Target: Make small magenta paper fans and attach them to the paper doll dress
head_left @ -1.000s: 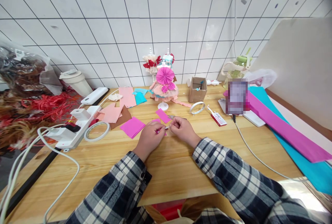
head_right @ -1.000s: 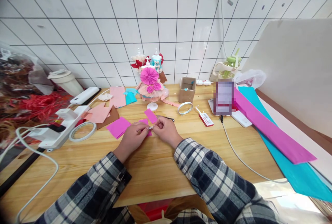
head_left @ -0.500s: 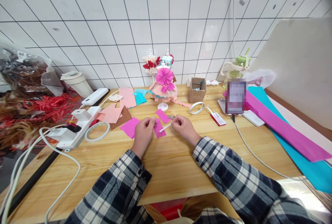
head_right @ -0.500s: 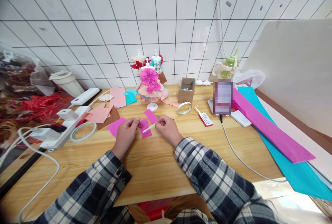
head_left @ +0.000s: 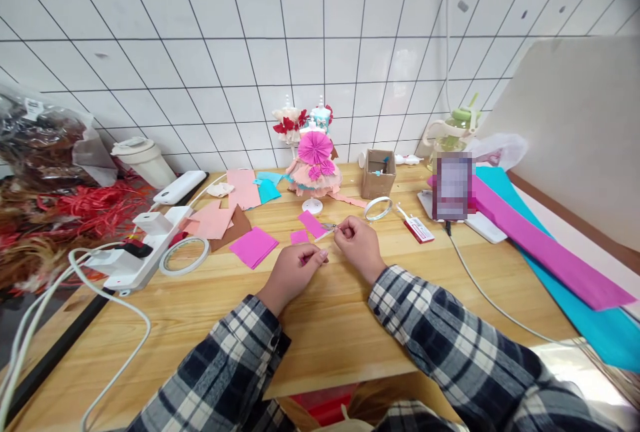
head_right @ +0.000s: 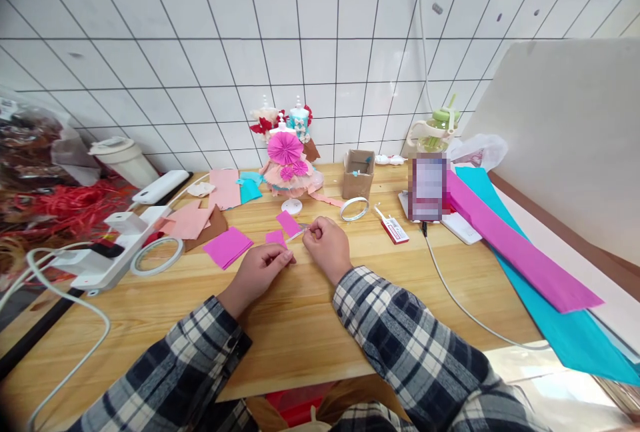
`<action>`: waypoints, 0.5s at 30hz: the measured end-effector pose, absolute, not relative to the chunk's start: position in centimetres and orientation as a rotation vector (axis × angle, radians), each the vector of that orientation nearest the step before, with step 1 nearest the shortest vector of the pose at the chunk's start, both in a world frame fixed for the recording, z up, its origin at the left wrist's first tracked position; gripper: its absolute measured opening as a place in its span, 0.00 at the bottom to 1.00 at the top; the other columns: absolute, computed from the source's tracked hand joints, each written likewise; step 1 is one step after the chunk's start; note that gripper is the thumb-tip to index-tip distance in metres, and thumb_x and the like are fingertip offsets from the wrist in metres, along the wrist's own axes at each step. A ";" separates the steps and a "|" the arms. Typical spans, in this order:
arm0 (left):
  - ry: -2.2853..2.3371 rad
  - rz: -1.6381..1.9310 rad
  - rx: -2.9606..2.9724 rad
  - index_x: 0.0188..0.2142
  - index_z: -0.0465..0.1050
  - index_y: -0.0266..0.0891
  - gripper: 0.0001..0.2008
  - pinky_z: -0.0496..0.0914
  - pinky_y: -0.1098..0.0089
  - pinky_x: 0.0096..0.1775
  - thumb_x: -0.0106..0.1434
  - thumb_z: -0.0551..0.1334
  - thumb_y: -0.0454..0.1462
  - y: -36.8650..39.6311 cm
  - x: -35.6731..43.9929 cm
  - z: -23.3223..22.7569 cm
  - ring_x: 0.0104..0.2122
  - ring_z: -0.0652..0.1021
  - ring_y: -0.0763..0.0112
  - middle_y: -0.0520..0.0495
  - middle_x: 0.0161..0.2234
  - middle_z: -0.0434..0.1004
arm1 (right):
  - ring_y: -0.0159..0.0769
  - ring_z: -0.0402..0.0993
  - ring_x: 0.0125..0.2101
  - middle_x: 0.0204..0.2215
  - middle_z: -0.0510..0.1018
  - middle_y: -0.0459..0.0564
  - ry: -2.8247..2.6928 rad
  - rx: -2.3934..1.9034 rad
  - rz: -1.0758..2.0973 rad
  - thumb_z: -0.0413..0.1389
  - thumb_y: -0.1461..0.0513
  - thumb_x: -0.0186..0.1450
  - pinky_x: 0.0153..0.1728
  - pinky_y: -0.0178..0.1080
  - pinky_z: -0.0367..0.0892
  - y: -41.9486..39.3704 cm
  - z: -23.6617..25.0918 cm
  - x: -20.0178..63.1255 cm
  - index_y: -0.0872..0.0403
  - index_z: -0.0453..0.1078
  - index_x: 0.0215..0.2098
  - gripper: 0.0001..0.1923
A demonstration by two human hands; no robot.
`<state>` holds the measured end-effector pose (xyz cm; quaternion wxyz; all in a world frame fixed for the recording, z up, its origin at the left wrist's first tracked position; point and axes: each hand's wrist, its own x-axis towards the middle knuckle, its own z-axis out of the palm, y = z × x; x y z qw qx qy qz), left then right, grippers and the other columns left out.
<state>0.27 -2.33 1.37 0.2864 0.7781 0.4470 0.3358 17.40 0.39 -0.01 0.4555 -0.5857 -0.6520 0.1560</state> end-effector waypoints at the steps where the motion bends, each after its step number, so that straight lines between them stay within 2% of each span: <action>1: 1.218 0.852 2.078 0.32 0.78 0.39 0.14 0.66 0.72 0.32 0.63 0.56 0.42 -2.3 0.4 1.2 0.28 0.74 0.70 0.48 0.28 0.78 | 0.29 0.60 0.22 0.18 0.62 0.40 -1.636 -1.429 0.352 0.54 0.61 0.57 0.24 0.33 0.53 0.3 0.1 17.4 0.53 0.65 0.23 0.06; 6: 1.335 0.868 1.937 0.40 0.77 0.40 0.15 0.67 0.73 0.31 0.64 0.54 0.43 -1.8 0.5 0.4 0.27 0.75 0.70 0.50 0.27 0.79 | 0.30 0.61 0.24 0.20 0.65 0.42 -1.803 -1.322 0.307 0.55 0.61 0.58 0.26 0.33 0.54 -0.3 0.4 16.9 0.54 0.68 0.26 0.05; 10: 1.353 0.897 1.978 0.41 0.77 0.42 0.14 0.67 0.72 0.32 0.64 0.55 0.42 -1.4 0.2 0.1 0.29 0.76 0.69 0.49 0.30 0.80 | 0.30 0.62 0.24 0.20 0.67 0.43 -1.847 -1.243 0.460 0.55 0.61 0.59 0.26 0.32 0.56 -0.4 0.1 16.6 0.54 0.73 0.28 0.06; 15: 1.396 0.864 2.055 0.37 0.78 0.43 0.14 0.67 0.71 0.33 0.64 0.54 0.42 -1.3 -0.1 0.2 0.30 0.77 0.68 0.49 0.31 0.81 | 0.30 0.64 0.23 0.21 0.72 0.45 -1.792 -1.187 0.657 0.56 0.59 0.60 0.25 0.32 0.58 0.0 -0.5 16.8 0.54 0.76 0.30 0.08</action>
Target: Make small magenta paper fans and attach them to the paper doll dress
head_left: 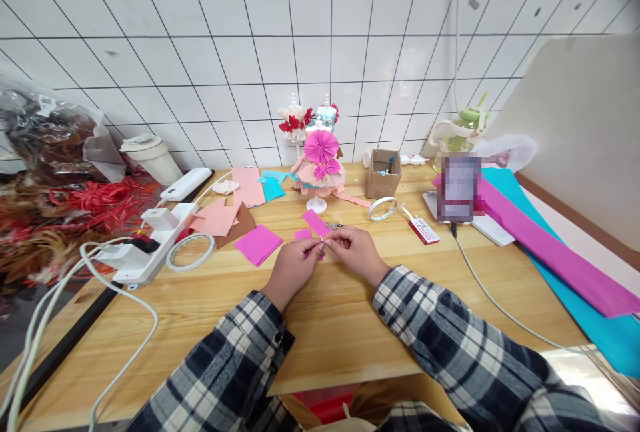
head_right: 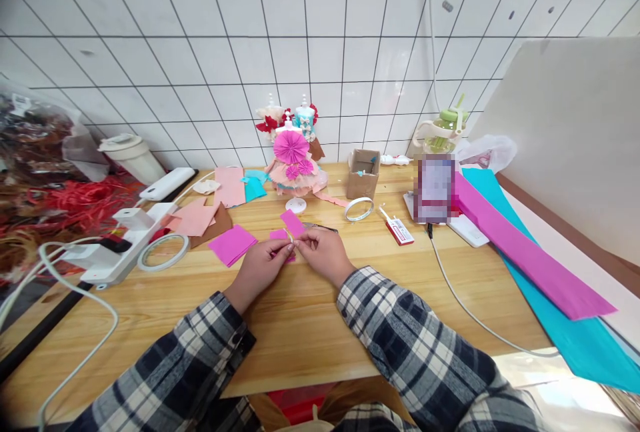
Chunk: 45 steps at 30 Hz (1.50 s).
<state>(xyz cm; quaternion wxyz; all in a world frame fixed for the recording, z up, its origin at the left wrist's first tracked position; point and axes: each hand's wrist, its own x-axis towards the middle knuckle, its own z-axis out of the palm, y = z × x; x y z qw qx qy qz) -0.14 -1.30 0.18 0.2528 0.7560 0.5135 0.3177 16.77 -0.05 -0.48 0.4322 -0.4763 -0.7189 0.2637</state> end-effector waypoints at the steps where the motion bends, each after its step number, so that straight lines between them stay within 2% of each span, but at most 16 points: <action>1: 1.407 0.858 2.070 0.37 0.78 0.43 0.14 0.67 0.71 0.33 0.65 0.54 0.42 -1.3 -0.2 0.2 0.30 0.78 0.67 0.49 0.31 0.81 | 0.30 0.64 0.23 0.22 0.73 0.45 -1.793 -1.175 0.692 0.56 0.59 0.60 0.25 0.32 0.58 0.0 -0.5 16.8 0.54 0.77 0.31 0.09; 4: 1.457 0.830 2.145 0.38 0.78 0.44 0.15 0.66 0.71 0.34 0.65 0.53 0.43 -1.3 -0.4 0.4 0.31 0.78 0.67 0.49 0.33 0.81 | 0.30 0.66 0.24 0.24 0.75 0.46 -1.834 -1.132 0.733 0.55 0.59 0.61 0.26 0.33 0.60 0.2 -0.6 17.0 0.54 0.77 0.32 0.09; 11: 1.419 0.731 2.217 0.41 0.78 0.45 0.15 0.65 0.71 0.35 0.66 0.52 0.41 -1.3 -0.4 0.4 0.33 0.77 0.66 0.49 0.34 0.81 | 0.31 0.69 0.28 0.26 0.77 0.46 -1.926 -1.202 0.488 0.56 0.61 0.61 0.29 0.33 0.59 -0.5 0.0 16.8 0.52 0.77 0.33 0.07; 18: 1.406 0.794 2.079 0.40 0.78 0.44 0.15 0.66 0.71 0.34 0.65 0.52 0.42 -1.3 -0.4 0.4 0.31 0.78 0.66 0.50 0.34 0.82 | 0.33 0.71 0.31 0.31 0.79 0.48 -2.061 -1.134 0.377 0.53 0.62 0.63 0.34 0.34 0.63 -0.7 0.4 17.0 0.51 0.76 0.38 0.09; 22: 1.338 0.806 1.988 0.40 0.78 0.44 0.14 0.68 0.70 0.35 0.63 0.54 0.42 -1.3 -0.4 0.6 0.32 0.78 0.66 0.50 0.34 0.82 | 0.36 0.72 0.34 0.32 0.79 0.49 -2.141 -1.137 0.263 0.54 0.61 0.64 0.37 0.36 0.63 -0.7 0.5 17.2 0.51 0.77 0.37 0.09; 28: 1.288 0.888 1.685 0.33 0.79 0.38 0.13 0.71 0.70 0.35 0.58 0.56 0.40 -1.3 -0.2 0.8 0.29 0.79 0.66 0.48 0.29 0.81 | 0.35 0.72 0.34 0.32 0.79 0.50 -2.195 -1.072 0.239 0.54 0.61 0.64 0.37 0.36 0.62 -0.9 0.8 17.2 0.50 0.76 0.38 0.09; 33: 1.269 0.832 1.578 0.23 0.76 0.37 0.14 0.70 0.73 0.28 0.57 0.54 0.39 -1.4 0.0 1.2 0.24 0.76 0.70 0.49 0.23 0.78 | 0.35 0.72 0.34 0.32 0.79 0.49 -2.166 -1.071 0.216 0.54 0.61 0.64 0.38 0.36 0.63 -0.9 0.7 17.2 0.50 0.76 0.39 0.09; 38: 1.150 0.783 1.367 0.21 0.73 0.34 0.17 0.69 0.73 0.23 0.58 0.55 0.43 -1.4 0.0 1.0 0.18 0.74 0.73 0.46 0.19 0.76 | 0.35 0.72 0.35 0.33 0.79 0.49 -2.113 -1.065 0.262 0.55 0.60 0.63 0.39 0.36 0.63 -0.8 0.7 17.3 0.50 0.76 0.38 0.08; 45: 1.149 0.768 1.368 0.21 0.71 0.34 0.19 0.69 0.74 0.23 0.60 0.55 0.46 -1.5 0.0 0.9 0.17 0.73 0.74 0.46 0.18 0.75 | 0.35 0.72 0.35 0.33 0.79 0.49 -2.137 -1.068 0.233 0.54 0.60 0.64 0.38 0.36 0.62 -0.8 0.9 17.5 0.49 0.75 0.39 0.09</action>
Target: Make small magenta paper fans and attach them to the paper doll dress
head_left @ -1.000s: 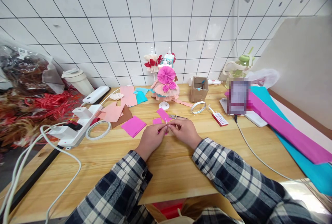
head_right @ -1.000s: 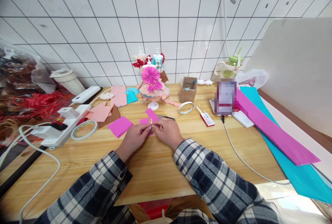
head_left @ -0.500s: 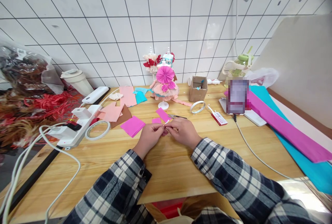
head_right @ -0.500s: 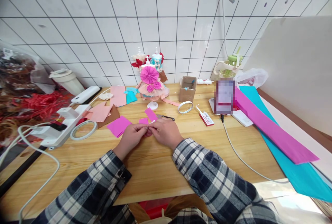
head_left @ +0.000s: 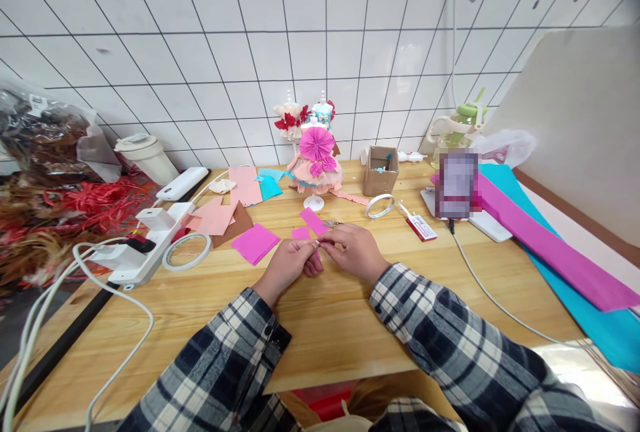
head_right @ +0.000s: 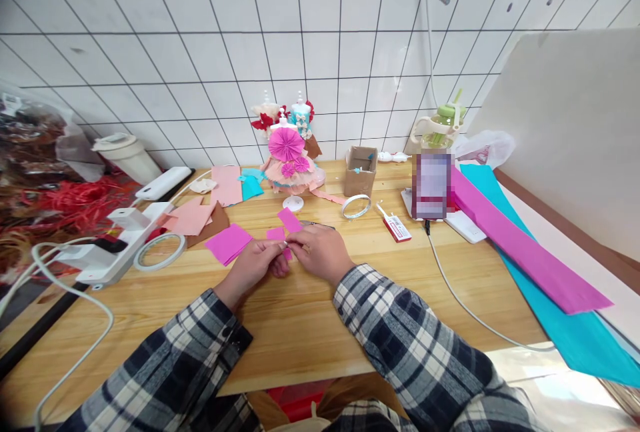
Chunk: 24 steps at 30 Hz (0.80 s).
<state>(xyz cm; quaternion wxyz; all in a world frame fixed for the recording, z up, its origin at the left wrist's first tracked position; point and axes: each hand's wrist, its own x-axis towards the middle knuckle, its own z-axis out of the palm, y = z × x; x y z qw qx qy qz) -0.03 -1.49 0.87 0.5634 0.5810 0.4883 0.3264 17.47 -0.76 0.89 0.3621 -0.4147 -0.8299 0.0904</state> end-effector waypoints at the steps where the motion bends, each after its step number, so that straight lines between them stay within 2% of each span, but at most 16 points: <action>1: 1.144 0.762 1.391 0.22 0.72 0.35 0.19 0.69 0.74 0.23 0.60 0.55 0.46 -1.5 0.0 0.9 0.17 0.73 0.74 0.46 0.18 0.75 | 0.35 0.72 0.35 0.33 0.79 0.49 -2.145 -1.073 0.221 0.54 0.60 0.64 0.38 0.36 0.62 -0.7 0.8 17.5 0.49 0.76 0.39 0.09; 10: 1.130 0.746 1.532 0.27 0.73 0.35 0.21 0.69 0.74 0.25 0.63 0.53 0.48 -1.7 0.2 0.9 0.20 0.74 0.74 0.45 0.25 0.79 | 0.34 0.71 0.35 0.32 0.78 0.49 -2.171 -1.084 0.208 0.52 0.60 0.65 0.37 0.35 0.62 -0.6 0.8 17.8 0.50 0.76 0.38 0.09; 15: 1.173 0.735 1.622 0.25 0.74 0.36 0.17 0.69 0.75 0.25 0.61 0.54 0.44 -1.6 0.1 1.1 0.20 0.74 0.74 0.47 0.23 0.77 | 0.35 0.72 0.35 0.32 0.78 0.49 -2.182 -1.081 0.196 0.54 0.60 0.64 0.37 0.35 0.62 -0.7 0.8 17.7 0.51 0.75 0.36 0.08; 20: 1.173 0.740 1.540 0.21 0.71 0.36 0.12 0.68 0.75 0.23 0.55 0.53 0.36 -1.6 0.1 1.1 0.17 0.72 0.76 0.51 0.18 0.73 | 0.35 0.72 0.35 0.32 0.78 0.48 -2.205 -1.065 0.188 0.54 0.60 0.64 0.37 0.35 0.62 -0.9 0.9 17.5 0.51 0.75 0.36 0.08; 24: 1.196 0.729 1.517 0.19 0.69 0.37 0.11 0.65 0.77 0.21 0.53 0.51 0.34 -1.6 0.2 1.4 0.15 0.71 0.77 0.53 0.15 0.71 | 0.35 0.72 0.36 0.32 0.78 0.48 -2.209 -1.061 0.192 0.53 0.60 0.64 0.37 0.35 0.62 -1.1 1.2 17.5 0.51 0.75 0.36 0.08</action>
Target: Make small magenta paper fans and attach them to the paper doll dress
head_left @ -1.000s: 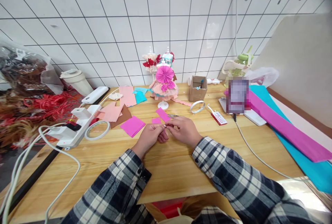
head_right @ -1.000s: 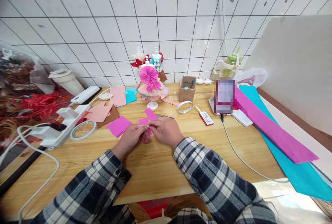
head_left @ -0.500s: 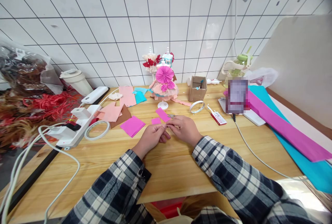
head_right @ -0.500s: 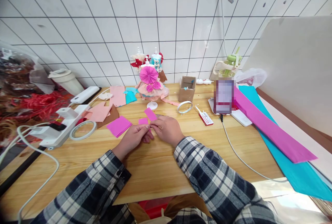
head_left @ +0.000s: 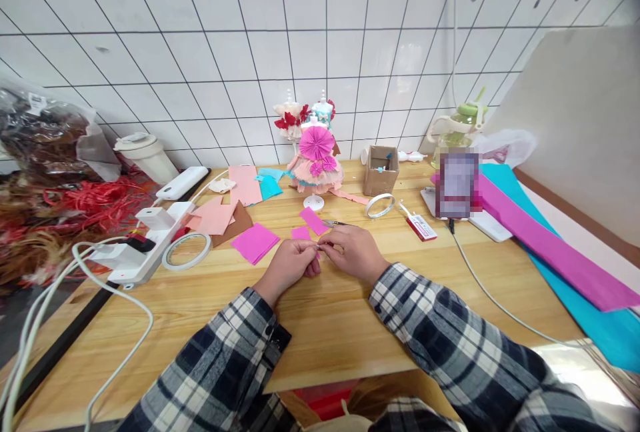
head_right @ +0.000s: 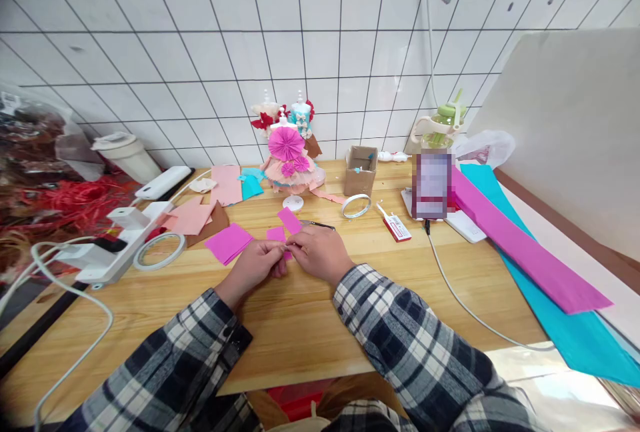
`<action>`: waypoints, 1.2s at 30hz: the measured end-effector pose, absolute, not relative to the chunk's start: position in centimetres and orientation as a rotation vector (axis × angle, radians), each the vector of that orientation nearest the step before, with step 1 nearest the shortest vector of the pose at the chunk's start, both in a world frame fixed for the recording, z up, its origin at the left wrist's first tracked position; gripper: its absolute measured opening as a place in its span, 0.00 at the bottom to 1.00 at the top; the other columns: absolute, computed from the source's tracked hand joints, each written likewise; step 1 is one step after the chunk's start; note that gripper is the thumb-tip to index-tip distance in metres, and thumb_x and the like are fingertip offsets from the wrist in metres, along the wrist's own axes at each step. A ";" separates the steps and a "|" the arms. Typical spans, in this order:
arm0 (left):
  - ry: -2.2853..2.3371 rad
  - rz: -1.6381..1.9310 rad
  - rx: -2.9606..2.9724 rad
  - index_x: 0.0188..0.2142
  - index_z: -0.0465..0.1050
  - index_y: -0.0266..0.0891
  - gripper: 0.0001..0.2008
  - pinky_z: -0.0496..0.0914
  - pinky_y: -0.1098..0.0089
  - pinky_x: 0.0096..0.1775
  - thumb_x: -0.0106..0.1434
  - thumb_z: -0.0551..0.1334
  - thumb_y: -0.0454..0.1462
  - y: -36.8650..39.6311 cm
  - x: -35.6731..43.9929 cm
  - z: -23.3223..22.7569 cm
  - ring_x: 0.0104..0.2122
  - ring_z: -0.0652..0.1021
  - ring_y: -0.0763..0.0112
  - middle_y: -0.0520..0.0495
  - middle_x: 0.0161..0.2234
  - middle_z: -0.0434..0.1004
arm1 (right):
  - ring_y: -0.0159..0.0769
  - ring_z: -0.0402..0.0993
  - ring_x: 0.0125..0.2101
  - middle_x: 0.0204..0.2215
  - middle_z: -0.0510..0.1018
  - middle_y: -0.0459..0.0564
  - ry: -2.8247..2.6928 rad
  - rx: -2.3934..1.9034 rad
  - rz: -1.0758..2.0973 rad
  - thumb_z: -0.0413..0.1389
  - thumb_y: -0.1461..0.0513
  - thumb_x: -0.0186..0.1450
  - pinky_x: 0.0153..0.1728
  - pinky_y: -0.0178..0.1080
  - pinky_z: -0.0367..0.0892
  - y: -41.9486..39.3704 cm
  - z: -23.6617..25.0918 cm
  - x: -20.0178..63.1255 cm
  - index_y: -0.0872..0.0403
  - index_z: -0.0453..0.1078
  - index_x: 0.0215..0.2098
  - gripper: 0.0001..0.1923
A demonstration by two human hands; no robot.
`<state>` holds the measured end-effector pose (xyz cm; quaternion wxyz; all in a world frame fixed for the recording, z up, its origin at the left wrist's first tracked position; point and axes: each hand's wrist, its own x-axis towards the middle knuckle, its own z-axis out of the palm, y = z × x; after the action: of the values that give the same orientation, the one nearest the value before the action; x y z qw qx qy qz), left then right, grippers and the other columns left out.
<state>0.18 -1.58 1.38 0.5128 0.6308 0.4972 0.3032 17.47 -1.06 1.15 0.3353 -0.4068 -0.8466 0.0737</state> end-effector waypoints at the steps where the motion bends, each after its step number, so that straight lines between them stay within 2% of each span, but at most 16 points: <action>1: 1.207 0.730 1.518 0.18 0.68 0.37 0.12 0.65 0.77 0.21 0.54 0.51 0.34 -1.6 0.2 1.4 0.15 0.70 0.77 0.53 0.14 0.71 | 0.35 0.72 0.35 0.32 0.78 0.48 -2.210 -1.061 0.197 0.54 0.60 0.64 0.37 0.35 0.62 -1.1 1.2 17.5 0.51 0.75 0.36 0.08; 5: 1.242 0.742 1.518 0.19 0.69 0.37 0.13 0.65 0.77 0.21 0.56 0.52 0.36 -1.7 0.4 1.5 0.15 0.70 0.77 0.53 0.15 0.71 | 0.34 0.72 0.35 0.31 0.78 0.47 -2.175 -1.075 0.246 0.55 0.60 0.63 0.37 0.35 0.62 -1.0 1.0 17.5 0.51 0.74 0.38 0.07; 13: 1.243 0.753 1.647 0.20 0.70 0.37 0.14 0.66 0.76 0.23 0.59 0.53 0.39 -1.8 0.5 1.2 0.18 0.73 0.75 0.51 0.18 0.73 | 0.30 0.69 0.28 0.27 0.76 0.43 -2.055 -1.162 0.358 0.56 0.64 0.59 0.30 0.32 0.60 -0.8 0.7 17.3 0.52 0.72 0.32 0.03; 19: 1.226 0.776 1.629 0.25 0.73 0.36 0.15 0.66 0.76 0.23 0.60 0.53 0.40 -1.6 0.3 0.9 0.18 0.73 0.74 0.49 0.20 0.74 | 0.30 0.69 0.29 0.30 0.76 0.45 -2.074 -1.093 0.397 0.56 0.58 0.62 0.31 0.32 0.60 -1.0 1.0 17.3 0.50 0.74 0.39 0.08; 25: 1.231 0.780 1.732 0.22 0.74 0.38 0.17 0.65 0.75 0.24 0.61 0.53 0.42 -1.7 0.3 0.8 0.19 0.73 0.73 0.50 0.19 0.75 | 0.29 0.66 0.25 0.26 0.74 0.44 -2.009 -1.135 0.475 0.55 0.63 0.61 0.27 0.32 0.58 -0.7 0.7 17.1 0.52 0.73 0.32 0.04; 28: 1.303 0.865 1.760 0.26 0.77 0.38 0.13 0.66 0.74 0.28 0.58 0.55 0.39 -1.7 0.2 1.1 0.23 0.75 0.71 0.50 0.22 0.77 | 0.28 0.62 0.22 0.22 0.69 0.42 -1.828 -1.172 0.636 0.54 0.63 0.59 0.24 0.31 0.57 -0.4 0.4 16.8 0.53 0.69 0.29 0.03; 31: 1.323 1.011 1.697 0.29 0.78 0.37 0.12 0.68 0.71 0.34 0.58 0.55 0.38 -1.5 0.0 1.4 0.29 0.76 0.68 0.47 0.27 0.79 | 0.28 0.57 0.19 0.19 0.64 0.40 -1.598 -1.215 0.870 0.53 0.59 0.58 0.20 0.31 0.54 0.3 0.0 16.9 0.54 0.66 0.29 0.05; 36: 1.206 1.175 1.557 0.24 0.75 0.38 0.10 0.69 0.70 0.39 0.57 0.58 0.38 -1.1 -0.6 1.0 0.37 0.76 0.64 0.45 0.32 0.78 | 0.27 0.54 0.18 0.18 0.62 0.40 -1.403 -1.284 1.021 0.53 0.56 0.55 0.19 0.32 0.52 1.6 -1.0 17.6 0.53 0.65 0.26 0.09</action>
<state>-0.57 -1.09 1.02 0.4116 0.6186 0.4794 0.4670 17.62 1.63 -0.97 0.4718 -0.5245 -0.5731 0.4170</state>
